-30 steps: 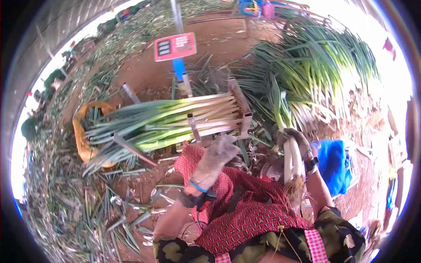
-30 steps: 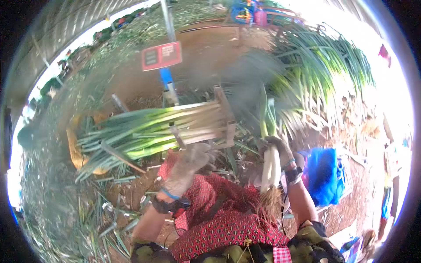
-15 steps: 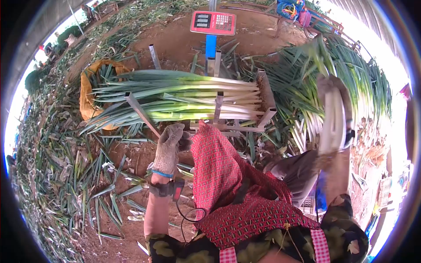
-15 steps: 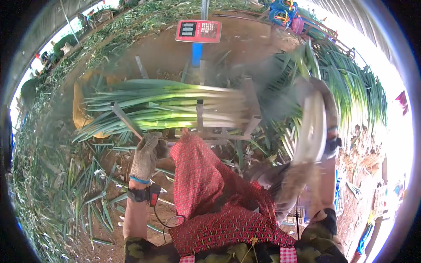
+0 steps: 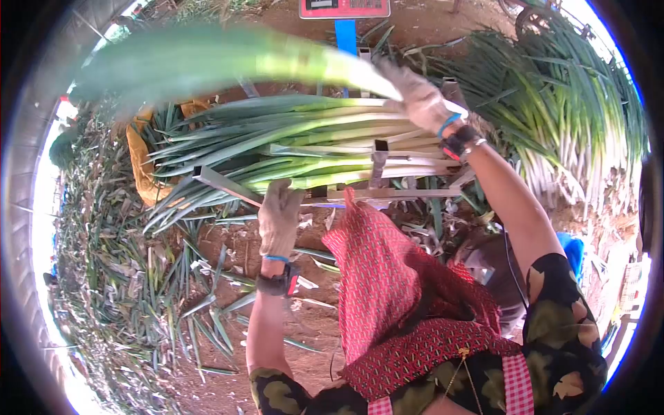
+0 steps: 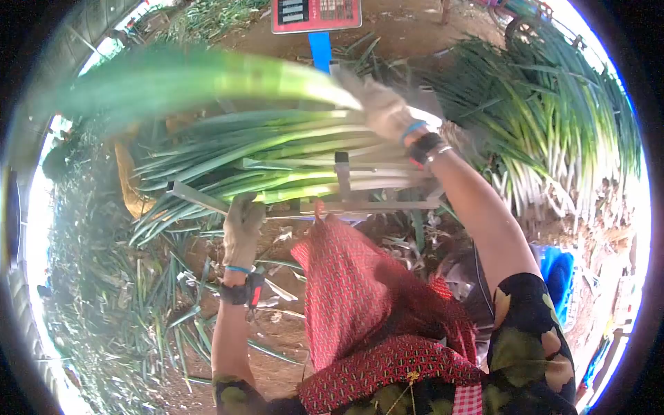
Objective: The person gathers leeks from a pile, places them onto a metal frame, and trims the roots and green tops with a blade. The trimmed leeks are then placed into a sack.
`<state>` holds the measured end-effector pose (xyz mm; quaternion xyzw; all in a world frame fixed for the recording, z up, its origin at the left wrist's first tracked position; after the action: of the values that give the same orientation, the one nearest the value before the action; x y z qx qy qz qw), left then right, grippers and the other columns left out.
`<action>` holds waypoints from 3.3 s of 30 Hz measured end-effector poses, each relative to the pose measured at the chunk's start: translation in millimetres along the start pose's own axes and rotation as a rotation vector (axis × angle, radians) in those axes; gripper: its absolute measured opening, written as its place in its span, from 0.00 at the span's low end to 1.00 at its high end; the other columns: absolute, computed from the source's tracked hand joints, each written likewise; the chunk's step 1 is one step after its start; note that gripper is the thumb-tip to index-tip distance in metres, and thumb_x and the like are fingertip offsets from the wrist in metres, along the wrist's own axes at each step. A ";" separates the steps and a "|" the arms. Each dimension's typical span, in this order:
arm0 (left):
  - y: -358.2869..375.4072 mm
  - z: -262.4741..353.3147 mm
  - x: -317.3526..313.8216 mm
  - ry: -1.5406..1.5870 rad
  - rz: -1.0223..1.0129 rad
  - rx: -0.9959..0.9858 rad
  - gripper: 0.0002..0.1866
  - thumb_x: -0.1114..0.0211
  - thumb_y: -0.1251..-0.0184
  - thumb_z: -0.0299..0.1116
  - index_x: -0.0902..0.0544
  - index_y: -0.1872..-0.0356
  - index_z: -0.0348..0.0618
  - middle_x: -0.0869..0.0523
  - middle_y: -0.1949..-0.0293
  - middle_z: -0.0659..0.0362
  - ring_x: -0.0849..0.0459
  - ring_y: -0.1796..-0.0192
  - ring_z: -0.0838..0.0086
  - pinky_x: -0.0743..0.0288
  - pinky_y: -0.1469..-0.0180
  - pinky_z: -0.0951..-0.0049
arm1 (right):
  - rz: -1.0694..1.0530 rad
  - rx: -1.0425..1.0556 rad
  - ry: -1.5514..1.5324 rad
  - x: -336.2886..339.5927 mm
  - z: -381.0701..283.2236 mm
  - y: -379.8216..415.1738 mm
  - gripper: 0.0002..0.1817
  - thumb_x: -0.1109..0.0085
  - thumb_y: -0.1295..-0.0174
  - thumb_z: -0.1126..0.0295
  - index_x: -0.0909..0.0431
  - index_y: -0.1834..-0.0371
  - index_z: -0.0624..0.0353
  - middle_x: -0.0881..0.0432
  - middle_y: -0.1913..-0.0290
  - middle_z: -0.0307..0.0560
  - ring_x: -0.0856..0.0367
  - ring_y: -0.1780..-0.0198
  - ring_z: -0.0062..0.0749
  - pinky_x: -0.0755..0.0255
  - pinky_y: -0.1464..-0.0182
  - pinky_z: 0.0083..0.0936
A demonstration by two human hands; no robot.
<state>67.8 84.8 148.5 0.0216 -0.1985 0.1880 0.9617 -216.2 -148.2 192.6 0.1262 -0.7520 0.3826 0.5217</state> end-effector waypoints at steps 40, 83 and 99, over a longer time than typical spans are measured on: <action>-233.4 -30.3 8.4 -1.321 0.147 -0.321 0.14 0.36 0.35 0.43 0.10 0.65 0.44 0.12 0.64 0.46 0.13 0.59 0.50 0.21 0.56 0.51 | -0.165 -0.187 -0.140 -132.5 12.6 124.6 0.37 0.41 0.32 0.50 0.39 0.21 0.42 0.36 0.23 0.58 0.41 0.21 0.52 0.61 0.19 0.54; -12.3 145.2 -141.7 -1.214 -0.298 -0.426 0.25 0.32 0.30 0.36 0.22 0.35 0.35 0.17 0.41 0.39 0.19 0.41 0.45 0.26 0.38 0.54 | -0.394 -1.188 0.782 140.3 431.7 545.6 0.29 0.53 0.33 0.69 0.33 0.26 0.52 0.30 0.27 0.59 0.32 0.27 0.56 0.37 0.29 0.56; -60.1 90.9 -84.1 -0.886 -0.345 0.054 0.34 0.40 0.27 0.33 0.43 0.24 0.37 0.33 0.26 0.46 0.22 0.34 0.54 0.22 0.34 0.60 | 0.306 -1.066 0.502 188.1 485.3 527.8 0.20 0.34 0.33 0.66 0.20 0.39 0.61 0.14 0.51 0.53 0.16 0.52 0.39 0.21 0.49 0.36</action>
<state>-15.4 -11.2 201.3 0.1576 -0.5781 0.0034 0.8006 -940.8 -95.5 45.1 -0.3560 -0.7037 0.0419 0.6135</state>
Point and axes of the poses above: each hand's wrist, its own y-axis away from the middle knuckle, its own x-axis out of the back of the hand, z = x × y, the point moved 5 cm from there along -y, towards the middle knuckle
